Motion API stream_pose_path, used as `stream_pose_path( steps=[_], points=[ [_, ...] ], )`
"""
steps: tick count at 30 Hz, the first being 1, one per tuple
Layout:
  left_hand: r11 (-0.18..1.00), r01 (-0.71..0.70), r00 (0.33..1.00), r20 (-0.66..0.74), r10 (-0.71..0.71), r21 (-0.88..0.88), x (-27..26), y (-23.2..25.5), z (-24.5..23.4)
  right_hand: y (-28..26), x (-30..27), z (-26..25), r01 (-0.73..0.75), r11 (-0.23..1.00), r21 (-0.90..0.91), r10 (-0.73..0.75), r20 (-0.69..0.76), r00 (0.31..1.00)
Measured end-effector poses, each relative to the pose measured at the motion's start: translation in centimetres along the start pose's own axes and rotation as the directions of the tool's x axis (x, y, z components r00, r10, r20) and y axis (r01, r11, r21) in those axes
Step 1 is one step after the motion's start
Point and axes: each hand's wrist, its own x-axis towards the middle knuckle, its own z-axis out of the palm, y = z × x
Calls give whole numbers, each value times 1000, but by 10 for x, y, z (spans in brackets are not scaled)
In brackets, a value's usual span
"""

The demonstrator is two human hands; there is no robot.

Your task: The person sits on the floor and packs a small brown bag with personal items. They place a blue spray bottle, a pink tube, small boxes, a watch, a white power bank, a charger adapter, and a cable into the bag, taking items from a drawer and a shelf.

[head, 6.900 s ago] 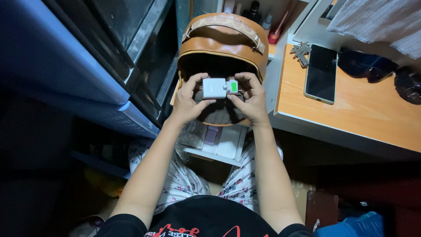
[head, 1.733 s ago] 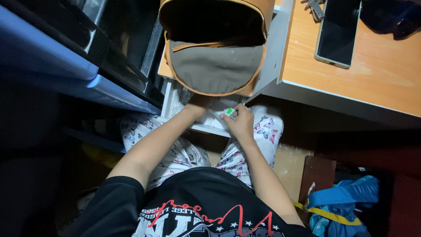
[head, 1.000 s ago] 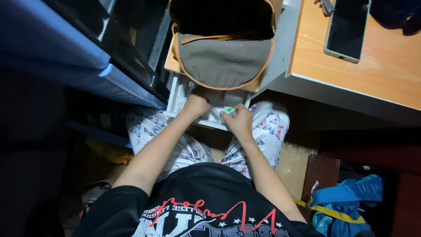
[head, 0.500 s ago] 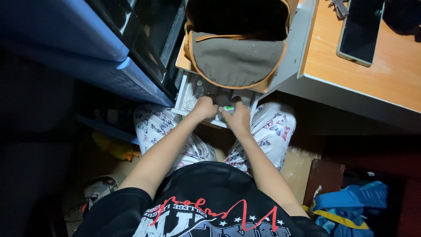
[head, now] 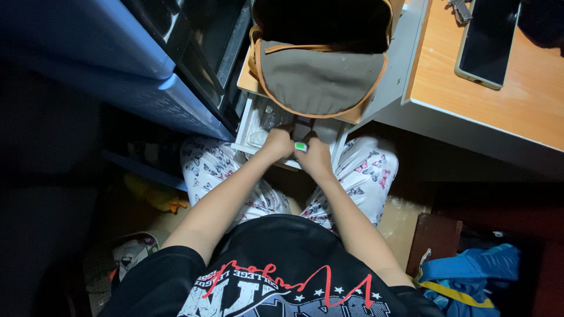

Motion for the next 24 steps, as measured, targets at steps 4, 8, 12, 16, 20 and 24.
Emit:
stream_pose_path(
  steps=[4, 8, 12, 16, 20, 24],
  points=[
    [1000, -10, 998, -54, 12, 29, -4, 3, -1, 4, 4, 3, -78, 994, -78, 83, 61, 995],
    [992, 11, 1000, -8, -10, 129, -11, 10, -6, 7, 6, 7, -51, 995, -87, 57, 72, 996],
    [997, 41, 999, 1, -42, 72, -16, 13, -8, 1, 7, 4, -15, 996, -92, 22, 76, 997],
    [998, 25, 1000, -4, -24, 64, -19, 14, -8, -14, 9, -6, -163, 968, -193, 191, 134, 972],
    [999, 20, 1000, -5, -20, 45, -25, 19, -13, -20, 11, -13, -181, 961, -209, 216, 159, 963],
    [998, 23, 1000, 12, -24, 53, -33, 27, -22, -8, 13, -9, 54, 996, -70, -45, 119, 992]
  ],
)
